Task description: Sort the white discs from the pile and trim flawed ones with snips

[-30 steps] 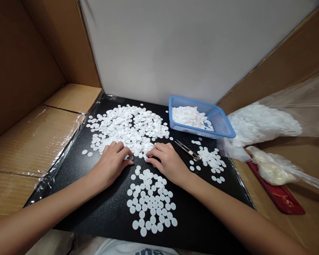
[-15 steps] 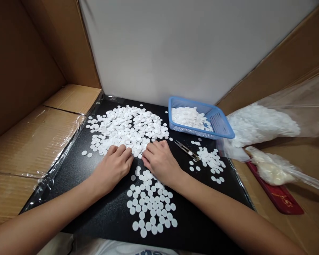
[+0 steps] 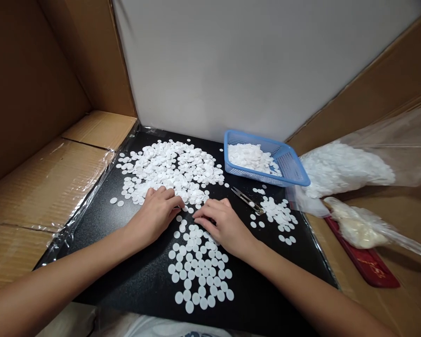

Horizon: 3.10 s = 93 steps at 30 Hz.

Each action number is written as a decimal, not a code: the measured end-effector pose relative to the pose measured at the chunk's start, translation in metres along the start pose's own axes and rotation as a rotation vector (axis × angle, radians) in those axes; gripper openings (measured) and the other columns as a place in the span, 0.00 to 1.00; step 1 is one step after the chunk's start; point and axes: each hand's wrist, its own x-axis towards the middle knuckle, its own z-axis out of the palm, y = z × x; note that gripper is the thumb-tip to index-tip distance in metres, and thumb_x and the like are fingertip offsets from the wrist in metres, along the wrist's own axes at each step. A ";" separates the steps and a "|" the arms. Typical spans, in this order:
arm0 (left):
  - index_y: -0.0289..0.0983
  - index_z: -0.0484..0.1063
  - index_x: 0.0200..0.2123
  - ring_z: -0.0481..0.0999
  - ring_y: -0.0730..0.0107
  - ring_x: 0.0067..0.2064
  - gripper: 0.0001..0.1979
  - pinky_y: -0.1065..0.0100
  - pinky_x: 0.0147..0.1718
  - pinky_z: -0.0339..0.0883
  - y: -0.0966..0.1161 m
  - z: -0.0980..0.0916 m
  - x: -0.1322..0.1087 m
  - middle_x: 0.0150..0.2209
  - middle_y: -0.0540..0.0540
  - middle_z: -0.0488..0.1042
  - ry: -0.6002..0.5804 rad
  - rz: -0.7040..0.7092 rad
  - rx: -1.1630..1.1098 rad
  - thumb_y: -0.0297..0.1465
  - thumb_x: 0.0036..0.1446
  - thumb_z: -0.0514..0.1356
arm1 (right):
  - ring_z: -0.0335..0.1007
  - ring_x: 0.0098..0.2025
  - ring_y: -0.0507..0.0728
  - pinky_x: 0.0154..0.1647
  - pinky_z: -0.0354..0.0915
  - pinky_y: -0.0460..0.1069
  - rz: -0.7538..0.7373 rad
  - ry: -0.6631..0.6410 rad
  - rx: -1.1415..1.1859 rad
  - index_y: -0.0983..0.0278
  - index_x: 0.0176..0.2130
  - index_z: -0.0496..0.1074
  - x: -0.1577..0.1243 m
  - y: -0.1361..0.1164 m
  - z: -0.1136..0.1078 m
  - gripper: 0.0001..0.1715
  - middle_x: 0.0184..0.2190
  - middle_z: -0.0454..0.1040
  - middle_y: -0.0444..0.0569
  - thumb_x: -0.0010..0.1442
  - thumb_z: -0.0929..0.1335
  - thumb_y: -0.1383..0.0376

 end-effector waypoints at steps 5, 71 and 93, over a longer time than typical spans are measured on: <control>0.40 0.79 0.38 0.67 0.62 0.37 0.08 0.61 0.36 0.52 -0.001 0.002 0.011 0.32 0.47 0.72 -0.014 0.063 0.050 0.27 0.65 0.59 | 0.71 0.38 0.56 0.42 0.58 0.53 -0.022 0.075 -0.166 0.62 0.43 0.77 0.013 0.007 0.005 0.05 0.35 0.74 0.48 0.67 0.69 0.66; 0.37 0.71 0.32 0.68 0.64 0.36 0.10 0.63 0.37 0.59 -0.004 -0.008 0.002 0.33 0.46 0.72 -0.154 0.164 -0.174 0.24 0.65 0.53 | 0.72 0.39 0.58 0.44 0.65 0.56 -0.035 0.141 0.043 0.61 0.41 0.73 -0.031 0.028 -0.013 0.07 0.36 0.75 0.48 0.70 0.64 0.67; 0.43 0.59 0.64 0.65 0.59 0.65 0.20 0.54 0.65 0.57 0.065 0.002 -0.052 0.66 0.40 0.64 -0.060 -0.285 -0.952 0.36 0.72 0.50 | 0.66 0.61 0.57 0.63 0.64 0.59 -0.122 -0.079 0.351 0.62 0.61 0.63 -0.026 0.003 0.009 0.21 0.58 0.71 0.56 0.73 0.56 0.67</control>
